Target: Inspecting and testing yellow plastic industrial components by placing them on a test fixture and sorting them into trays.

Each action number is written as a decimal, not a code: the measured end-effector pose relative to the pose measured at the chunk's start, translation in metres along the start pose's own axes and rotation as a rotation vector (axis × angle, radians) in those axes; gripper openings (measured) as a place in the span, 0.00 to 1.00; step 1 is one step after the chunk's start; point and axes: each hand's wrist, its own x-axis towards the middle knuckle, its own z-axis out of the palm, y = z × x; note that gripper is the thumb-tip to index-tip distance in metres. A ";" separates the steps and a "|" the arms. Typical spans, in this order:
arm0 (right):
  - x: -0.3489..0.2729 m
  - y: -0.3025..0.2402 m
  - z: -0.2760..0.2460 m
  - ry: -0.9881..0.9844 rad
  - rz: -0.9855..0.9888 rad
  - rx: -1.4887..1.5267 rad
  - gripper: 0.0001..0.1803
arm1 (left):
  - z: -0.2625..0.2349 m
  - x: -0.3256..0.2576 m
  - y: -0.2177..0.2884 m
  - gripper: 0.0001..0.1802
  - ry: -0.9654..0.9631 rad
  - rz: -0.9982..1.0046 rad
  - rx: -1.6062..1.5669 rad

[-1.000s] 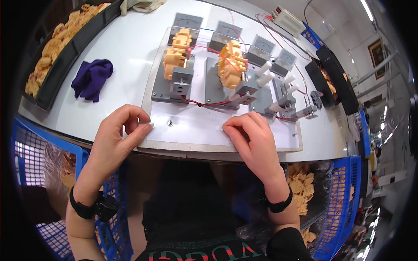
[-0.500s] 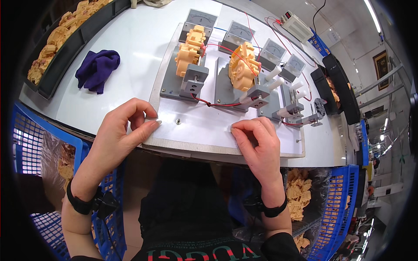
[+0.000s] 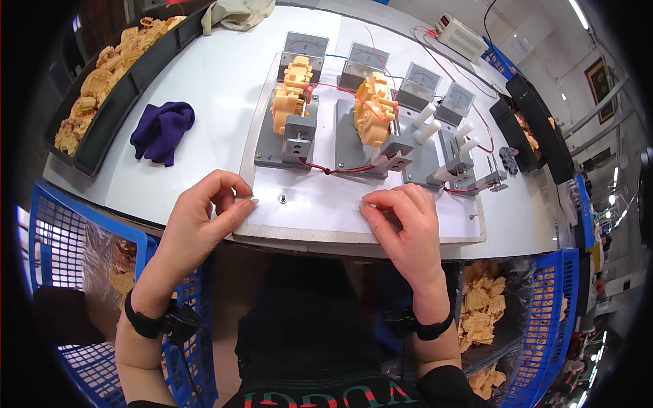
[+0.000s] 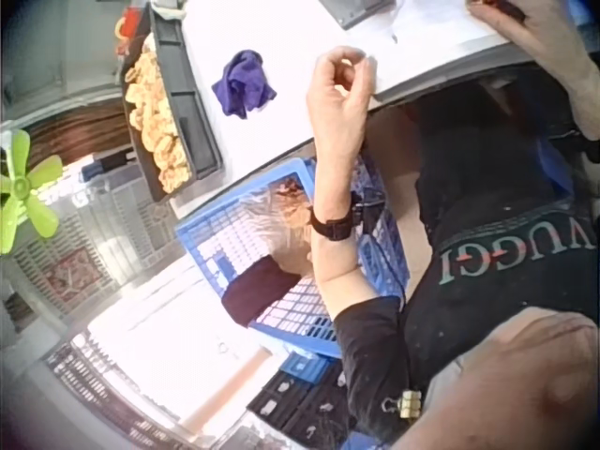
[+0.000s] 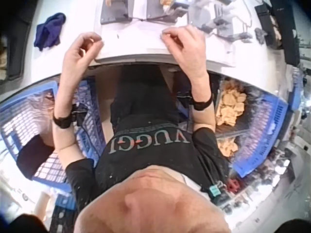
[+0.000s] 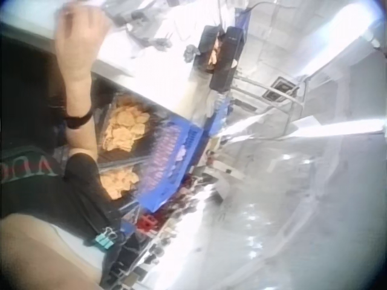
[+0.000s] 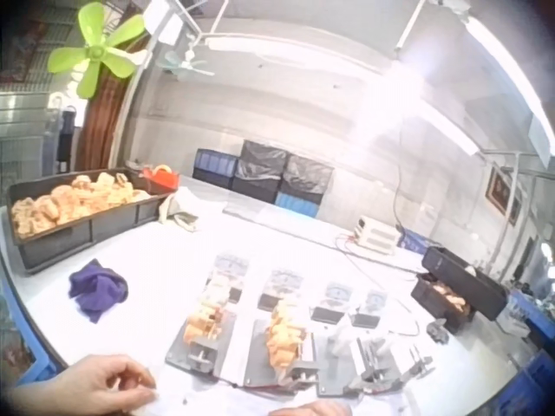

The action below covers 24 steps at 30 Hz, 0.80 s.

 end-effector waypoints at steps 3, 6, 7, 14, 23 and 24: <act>0.000 0.001 0.000 0.000 0.002 0.001 0.07 | 0.001 0.000 0.001 0.08 0.007 0.007 0.016; 0.000 0.002 -0.001 0.011 0.002 -0.009 0.07 | 0.001 0.000 0.001 0.08 0.008 -0.010 0.000; 0.001 0.002 -0.001 -0.002 -0.025 0.000 0.07 | 0.001 0.000 0.000 0.08 0.006 -0.008 0.007; 0.002 0.003 -0.002 0.004 -0.077 -0.018 0.06 | 0.001 0.000 -0.001 0.07 0.011 -0.003 0.002; 0.000 0.005 -0.002 0.013 -0.100 -0.030 0.07 | 0.001 0.001 -0.004 0.07 0.006 0.001 -0.012; 0.000 0.005 -0.002 0.014 -0.099 -0.029 0.07 | 0.001 0.001 -0.005 0.07 0.007 0.003 -0.017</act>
